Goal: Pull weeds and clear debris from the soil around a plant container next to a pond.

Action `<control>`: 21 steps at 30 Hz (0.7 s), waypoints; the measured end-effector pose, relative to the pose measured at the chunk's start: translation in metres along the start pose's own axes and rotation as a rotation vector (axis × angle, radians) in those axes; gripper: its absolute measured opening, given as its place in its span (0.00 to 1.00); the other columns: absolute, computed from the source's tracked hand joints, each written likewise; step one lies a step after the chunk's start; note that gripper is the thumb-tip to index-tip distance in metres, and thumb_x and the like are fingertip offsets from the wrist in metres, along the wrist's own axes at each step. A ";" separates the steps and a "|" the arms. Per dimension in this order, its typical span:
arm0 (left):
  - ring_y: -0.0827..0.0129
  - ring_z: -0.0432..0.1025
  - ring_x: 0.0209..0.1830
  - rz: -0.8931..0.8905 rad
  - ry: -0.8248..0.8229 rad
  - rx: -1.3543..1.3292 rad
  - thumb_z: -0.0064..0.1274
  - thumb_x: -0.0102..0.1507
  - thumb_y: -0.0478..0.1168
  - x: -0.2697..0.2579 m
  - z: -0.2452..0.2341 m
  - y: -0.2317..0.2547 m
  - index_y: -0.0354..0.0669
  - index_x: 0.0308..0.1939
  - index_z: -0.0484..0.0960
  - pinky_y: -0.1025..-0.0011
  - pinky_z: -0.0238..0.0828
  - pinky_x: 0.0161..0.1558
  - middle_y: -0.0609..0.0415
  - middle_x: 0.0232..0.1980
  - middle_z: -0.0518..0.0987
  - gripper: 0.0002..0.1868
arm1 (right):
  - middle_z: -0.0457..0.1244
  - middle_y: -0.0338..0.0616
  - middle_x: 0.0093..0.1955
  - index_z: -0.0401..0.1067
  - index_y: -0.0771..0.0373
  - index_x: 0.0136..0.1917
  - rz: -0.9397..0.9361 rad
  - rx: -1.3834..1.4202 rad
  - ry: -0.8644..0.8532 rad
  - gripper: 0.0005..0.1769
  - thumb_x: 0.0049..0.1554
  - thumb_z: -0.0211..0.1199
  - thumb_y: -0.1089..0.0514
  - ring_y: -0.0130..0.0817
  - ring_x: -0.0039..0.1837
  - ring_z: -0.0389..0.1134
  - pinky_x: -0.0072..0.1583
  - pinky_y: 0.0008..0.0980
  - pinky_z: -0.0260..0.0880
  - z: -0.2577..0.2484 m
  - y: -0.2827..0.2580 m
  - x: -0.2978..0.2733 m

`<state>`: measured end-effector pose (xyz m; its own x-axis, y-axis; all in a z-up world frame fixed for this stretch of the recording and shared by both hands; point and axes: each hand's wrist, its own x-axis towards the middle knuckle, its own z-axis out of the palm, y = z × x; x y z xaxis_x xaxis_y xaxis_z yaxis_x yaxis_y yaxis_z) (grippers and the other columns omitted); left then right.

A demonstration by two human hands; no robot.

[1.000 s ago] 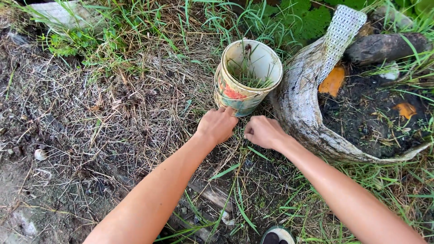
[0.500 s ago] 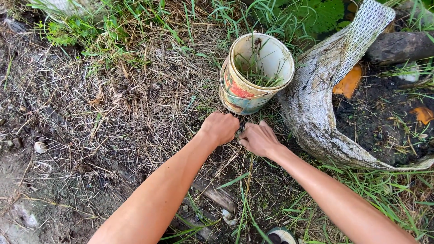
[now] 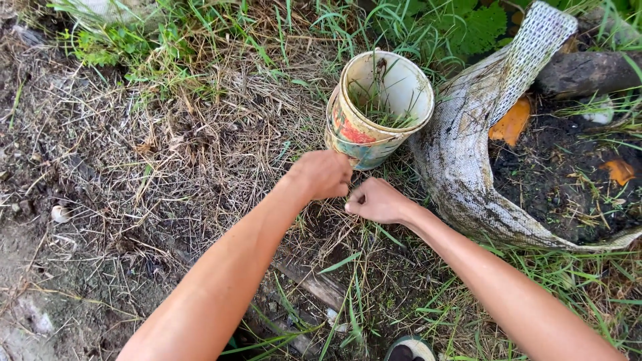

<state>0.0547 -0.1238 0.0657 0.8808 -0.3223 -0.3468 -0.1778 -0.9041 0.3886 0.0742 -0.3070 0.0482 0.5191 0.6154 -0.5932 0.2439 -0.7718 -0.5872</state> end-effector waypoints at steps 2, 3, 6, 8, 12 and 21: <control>0.62 0.81 0.39 -0.028 0.025 -0.062 0.59 0.56 0.43 -0.012 -0.022 -0.002 0.49 0.34 0.87 0.61 0.79 0.48 0.54 0.37 0.86 0.06 | 0.72 0.48 0.36 0.82 0.63 0.43 -0.060 -0.006 0.051 0.10 0.56 0.66 0.55 0.34 0.38 0.71 0.48 0.40 0.71 -0.007 -0.006 -0.003; 0.62 0.81 0.39 -0.054 0.044 -0.126 0.59 0.56 0.43 -0.019 -0.034 -0.003 0.49 0.33 0.89 0.62 0.78 0.49 0.53 0.37 0.87 0.06 | 0.73 0.49 0.38 0.81 0.64 0.45 -0.118 -0.007 0.099 0.12 0.56 0.66 0.53 0.35 0.40 0.73 0.48 0.40 0.71 -0.011 -0.010 -0.004; 0.63 0.83 0.38 -0.062 0.124 -0.233 0.60 0.53 0.42 -0.020 -0.043 -0.012 0.48 0.33 0.89 0.63 0.78 0.49 0.53 0.37 0.87 0.07 | 0.73 0.45 0.42 0.82 0.61 0.47 -0.054 0.030 0.171 0.12 0.56 0.66 0.52 0.32 0.41 0.74 0.49 0.38 0.73 -0.023 -0.020 -0.010; 0.60 0.82 0.38 -0.043 0.209 -0.239 0.61 0.53 0.42 -0.027 -0.054 -0.006 0.47 0.34 0.89 0.62 0.78 0.48 0.50 0.37 0.86 0.08 | 0.73 0.46 0.41 0.82 0.62 0.46 -0.105 0.025 0.252 0.12 0.55 0.67 0.52 0.32 0.40 0.74 0.48 0.38 0.74 -0.034 -0.027 -0.019; 0.59 0.81 0.34 0.054 0.384 -0.345 0.62 0.54 0.41 -0.030 -0.073 0.007 0.44 0.37 0.90 0.65 0.78 0.43 0.45 0.35 0.85 0.10 | 0.73 0.45 0.37 0.82 0.64 0.44 -0.193 0.047 0.463 0.12 0.53 0.70 0.53 0.27 0.38 0.73 0.44 0.33 0.73 -0.059 -0.031 -0.034; 0.64 0.81 0.33 0.104 0.651 -0.623 0.61 0.58 0.40 -0.012 -0.094 0.032 0.40 0.41 0.88 0.68 0.77 0.39 0.47 0.40 0.86 0.10 | 0.72 0.42 0.42 0.82 0.62 0.50 -0.260 0.068 0.943 0.11 0.55 0.69 0.57 0.24 0.34 0.65 0.38 0.29 0.66 -0.106 -0.040 -0.055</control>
<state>0.0799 -0.1228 0.1628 0.9810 -0.0002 0.1939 -0.1677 -0.5031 0.8478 0.1232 -0.3272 0.1628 0.9047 0.3617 0.2250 0.4109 -0.6016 -0.6850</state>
